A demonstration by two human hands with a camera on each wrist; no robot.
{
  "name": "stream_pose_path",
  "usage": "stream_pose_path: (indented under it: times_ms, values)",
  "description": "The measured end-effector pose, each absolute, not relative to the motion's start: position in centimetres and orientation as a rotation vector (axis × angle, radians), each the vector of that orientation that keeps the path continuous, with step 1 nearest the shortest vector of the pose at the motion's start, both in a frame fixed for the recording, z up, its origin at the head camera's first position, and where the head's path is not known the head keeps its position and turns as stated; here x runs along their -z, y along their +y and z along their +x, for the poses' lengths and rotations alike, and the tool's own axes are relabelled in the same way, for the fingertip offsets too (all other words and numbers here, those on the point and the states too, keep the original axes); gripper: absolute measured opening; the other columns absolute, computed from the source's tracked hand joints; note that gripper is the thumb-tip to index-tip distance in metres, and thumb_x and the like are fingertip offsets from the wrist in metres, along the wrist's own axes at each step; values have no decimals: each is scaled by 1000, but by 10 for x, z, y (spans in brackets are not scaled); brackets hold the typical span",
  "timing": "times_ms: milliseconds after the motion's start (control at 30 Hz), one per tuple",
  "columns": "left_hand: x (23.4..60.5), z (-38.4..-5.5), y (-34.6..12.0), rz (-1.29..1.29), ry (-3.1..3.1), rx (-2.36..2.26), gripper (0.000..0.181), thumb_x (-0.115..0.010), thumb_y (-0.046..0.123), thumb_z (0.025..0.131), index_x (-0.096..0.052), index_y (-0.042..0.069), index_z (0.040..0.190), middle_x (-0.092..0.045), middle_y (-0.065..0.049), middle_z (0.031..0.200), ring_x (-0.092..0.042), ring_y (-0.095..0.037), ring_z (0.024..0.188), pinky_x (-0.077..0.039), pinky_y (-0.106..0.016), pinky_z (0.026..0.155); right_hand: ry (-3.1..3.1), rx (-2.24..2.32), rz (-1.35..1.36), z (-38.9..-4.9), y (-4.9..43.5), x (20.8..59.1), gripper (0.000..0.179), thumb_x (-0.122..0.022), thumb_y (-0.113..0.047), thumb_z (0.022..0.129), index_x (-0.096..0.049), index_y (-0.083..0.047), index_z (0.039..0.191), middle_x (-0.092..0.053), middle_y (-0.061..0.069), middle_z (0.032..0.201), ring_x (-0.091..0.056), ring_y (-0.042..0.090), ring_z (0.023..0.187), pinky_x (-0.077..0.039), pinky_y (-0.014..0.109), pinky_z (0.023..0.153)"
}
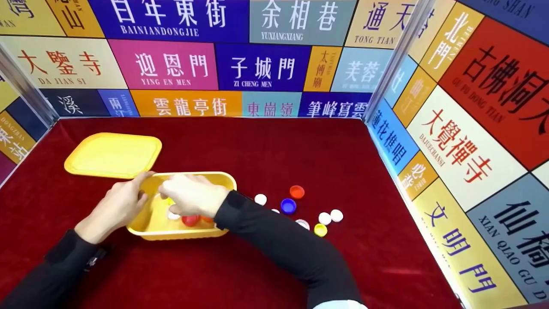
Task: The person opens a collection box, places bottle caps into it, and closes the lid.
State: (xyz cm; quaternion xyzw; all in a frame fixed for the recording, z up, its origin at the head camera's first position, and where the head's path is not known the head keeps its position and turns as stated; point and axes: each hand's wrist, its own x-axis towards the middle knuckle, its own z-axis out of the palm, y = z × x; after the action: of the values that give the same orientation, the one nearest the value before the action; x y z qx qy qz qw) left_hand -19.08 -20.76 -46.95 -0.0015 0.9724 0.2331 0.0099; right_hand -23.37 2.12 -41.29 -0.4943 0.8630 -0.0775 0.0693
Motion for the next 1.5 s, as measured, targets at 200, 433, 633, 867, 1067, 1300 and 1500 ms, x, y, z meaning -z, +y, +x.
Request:
stream_pose_path:
  times_ms: [200,433,633,867,1067,1300,1500]
  values:
    - [470,-191,-208,3,3027,-715,58,-58,11,116,-49,13,173,-73,-31,152,-80,-49,108,-64,-55,71,2606,316,-1513,-237,35,411,34,-86,-25,108,-83,-11,139,-80,12,133,-76,26,112,-68,38,96]
    - [470,-191,-207,-25,3019,-725,58,-57,12,117,-49,14,174,-71,-30,157,-79,-51,117,-66,-59,76,2617,495,-1442,-239,58,405,35,-84,-25,110,-81,-13,143,-78,11,130,-72,27,109,-66,41,93]
    - [469,-192,-206,-23,3028,-734,58,-56,11,117,-50,15,174,-71,-30,157,-79,-50,115,-65,-57,75,2672,658,-1403,-243,91,401,35,-84,-25,110,-82,-11,142,-78,10,131,-73,31,115,-66,43,102]
    - [469,-190,-207,-24,3032,-734,58,-56,12,117,-50,15,174,-72,-30,155,-79,-50,114,-64,-56,74,2792,818,-1330,-252,143,402,28,-84,-19,109,-85,-12,136,-81,9,126,-75,25,111,-66,42,98]
    - [470,-189,-207,-23,3043,-745,58,-57,11,116,-51,15,173,-74,-29,152,-79,-50,111,-64,-58,73,2871,857,-1162,-262,194,411,31,-87,-17,106,-85,-11,137,-81,11,125,-78,29,113,-68,48,99]
    - [470,-190,-208,-21,3034,-744,57,-57,11,117,-50,15,174,-72,-30,153,-79,-48,109,-62,-53,70,2914,741,-924,-273,252,425,36,-86,-16,105,-83,-13,141,-80,14,128,-76,36,120,-63,55,107]
    - [470,-190,-208,-25,3035,-741,57,-56,11,117,-50,15,174,-73,-29,154,-80,-48,110,-62,-53,71,2853,651,-811,-275,289,436,40,-83,-10,106,-81,-11,145,-78,20,134,-72,43,125,-60,56,106]
